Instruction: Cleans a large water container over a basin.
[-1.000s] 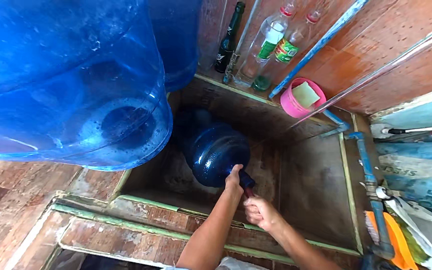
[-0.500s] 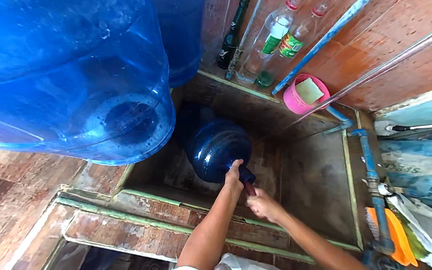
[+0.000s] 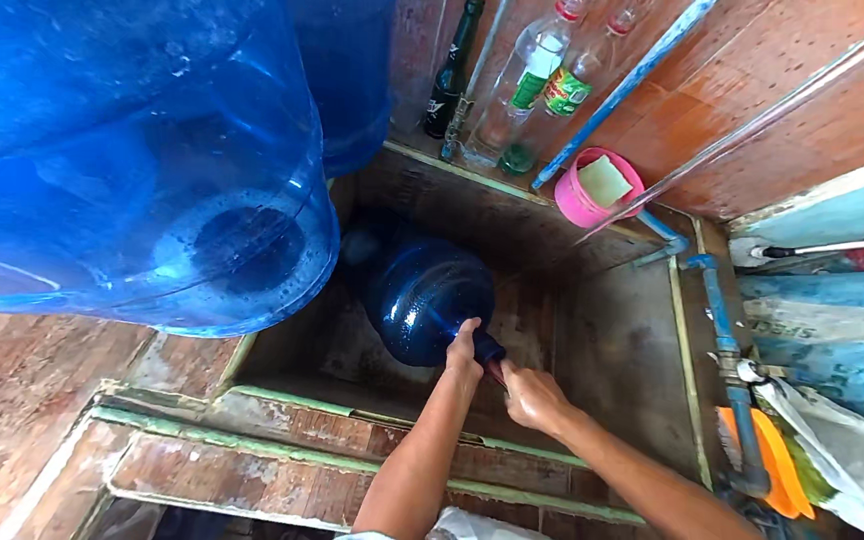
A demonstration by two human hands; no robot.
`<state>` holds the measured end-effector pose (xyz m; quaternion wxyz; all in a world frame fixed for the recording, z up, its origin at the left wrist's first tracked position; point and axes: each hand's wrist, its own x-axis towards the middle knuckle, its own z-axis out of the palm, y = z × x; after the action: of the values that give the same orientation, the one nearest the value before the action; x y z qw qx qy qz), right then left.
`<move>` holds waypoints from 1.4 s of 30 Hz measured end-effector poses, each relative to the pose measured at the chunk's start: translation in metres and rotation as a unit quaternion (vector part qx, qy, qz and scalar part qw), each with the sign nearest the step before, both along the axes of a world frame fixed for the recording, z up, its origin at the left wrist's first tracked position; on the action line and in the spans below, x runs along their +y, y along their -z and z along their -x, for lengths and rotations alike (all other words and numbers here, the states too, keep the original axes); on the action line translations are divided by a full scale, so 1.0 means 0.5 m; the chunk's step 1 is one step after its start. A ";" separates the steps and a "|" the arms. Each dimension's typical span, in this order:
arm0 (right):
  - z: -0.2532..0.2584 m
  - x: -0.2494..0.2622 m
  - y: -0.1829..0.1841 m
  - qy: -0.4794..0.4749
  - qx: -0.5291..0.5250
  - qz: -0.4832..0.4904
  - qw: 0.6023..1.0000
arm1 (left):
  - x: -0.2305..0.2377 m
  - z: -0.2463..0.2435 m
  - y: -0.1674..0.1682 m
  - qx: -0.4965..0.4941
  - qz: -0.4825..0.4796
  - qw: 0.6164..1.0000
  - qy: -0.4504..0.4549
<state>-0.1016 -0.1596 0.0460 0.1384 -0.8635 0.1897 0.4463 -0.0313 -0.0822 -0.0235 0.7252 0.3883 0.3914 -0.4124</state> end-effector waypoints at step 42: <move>0.059 0.003 0.051 0.343 -0.129 -0.286 0.885 | 0.008 0.009 0.007 -0.010 -0.034 0.999 0.008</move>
<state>-0.1310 -0.1581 0.0205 0.5474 -0.7171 0.3186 0.2909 -0.0357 -0.0780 -0.0272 0.7127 0.4196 0.3945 -0.4004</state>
